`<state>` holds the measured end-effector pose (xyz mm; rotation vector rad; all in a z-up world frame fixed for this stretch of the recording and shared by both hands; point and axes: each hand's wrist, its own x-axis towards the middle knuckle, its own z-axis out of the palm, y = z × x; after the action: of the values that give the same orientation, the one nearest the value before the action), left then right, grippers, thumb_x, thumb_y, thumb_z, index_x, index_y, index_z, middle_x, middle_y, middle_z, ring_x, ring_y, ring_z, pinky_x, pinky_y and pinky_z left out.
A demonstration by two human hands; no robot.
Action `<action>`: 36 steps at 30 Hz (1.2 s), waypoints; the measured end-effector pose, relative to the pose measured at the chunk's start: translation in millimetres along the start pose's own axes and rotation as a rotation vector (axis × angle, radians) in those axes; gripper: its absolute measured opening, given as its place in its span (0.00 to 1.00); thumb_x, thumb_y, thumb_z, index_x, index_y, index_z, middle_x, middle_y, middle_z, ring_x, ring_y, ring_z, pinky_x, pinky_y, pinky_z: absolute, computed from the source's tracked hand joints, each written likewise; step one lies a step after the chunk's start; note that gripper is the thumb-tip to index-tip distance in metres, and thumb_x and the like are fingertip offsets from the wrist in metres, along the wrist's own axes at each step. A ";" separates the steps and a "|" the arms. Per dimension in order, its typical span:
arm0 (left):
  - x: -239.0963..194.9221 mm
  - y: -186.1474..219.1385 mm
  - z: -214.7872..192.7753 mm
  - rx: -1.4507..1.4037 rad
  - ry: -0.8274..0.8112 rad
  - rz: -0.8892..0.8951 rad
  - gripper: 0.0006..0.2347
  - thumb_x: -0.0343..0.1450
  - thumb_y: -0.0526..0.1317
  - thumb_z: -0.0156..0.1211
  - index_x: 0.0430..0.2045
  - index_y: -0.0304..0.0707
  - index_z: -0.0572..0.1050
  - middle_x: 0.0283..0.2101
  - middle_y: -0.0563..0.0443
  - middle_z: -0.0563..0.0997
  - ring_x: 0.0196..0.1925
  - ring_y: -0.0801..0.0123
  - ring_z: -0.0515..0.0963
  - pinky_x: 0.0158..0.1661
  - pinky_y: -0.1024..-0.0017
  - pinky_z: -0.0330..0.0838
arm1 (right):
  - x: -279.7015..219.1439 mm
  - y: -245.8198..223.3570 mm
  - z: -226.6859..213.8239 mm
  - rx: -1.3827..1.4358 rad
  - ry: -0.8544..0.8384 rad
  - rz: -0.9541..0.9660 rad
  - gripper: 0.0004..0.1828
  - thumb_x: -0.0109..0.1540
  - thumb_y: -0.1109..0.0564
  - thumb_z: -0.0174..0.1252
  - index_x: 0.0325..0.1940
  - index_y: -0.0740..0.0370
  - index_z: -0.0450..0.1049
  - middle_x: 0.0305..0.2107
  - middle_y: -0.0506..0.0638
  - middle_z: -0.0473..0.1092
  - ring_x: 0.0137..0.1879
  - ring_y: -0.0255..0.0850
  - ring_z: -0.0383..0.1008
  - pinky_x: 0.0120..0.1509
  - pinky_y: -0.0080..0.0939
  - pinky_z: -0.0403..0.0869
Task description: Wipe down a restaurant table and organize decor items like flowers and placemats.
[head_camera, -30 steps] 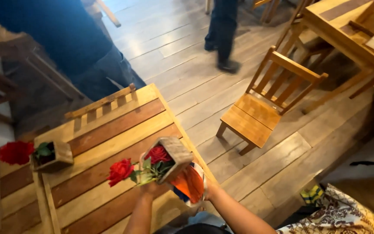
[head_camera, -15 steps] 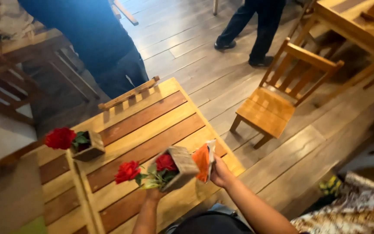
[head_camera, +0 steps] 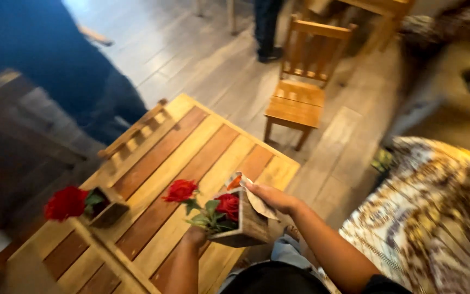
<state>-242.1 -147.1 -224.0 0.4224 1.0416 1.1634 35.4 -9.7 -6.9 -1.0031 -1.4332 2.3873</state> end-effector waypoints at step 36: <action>-33.7 99.0 96.2 0.149 0.192 0.400 0.24 0.72 0.44 0.51 0.66 0.49 0.59 0.58 0.54 0.74 0.58 0.64 0.74 0.56 0.64 0.69 | 32.6 61.3 -37.1 0.172 0.350 -0.076 0.37 0.68 0.32 0.43 0.79 0.43 0.51 0.69 0.41 0.63 0.66 0.34 0.64 0.64 0.38 0.66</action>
<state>-215.9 -117.3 -87.5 0.6683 1.2517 1.5082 45.1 0.3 -84.4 -1.2223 -1.1021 2.1066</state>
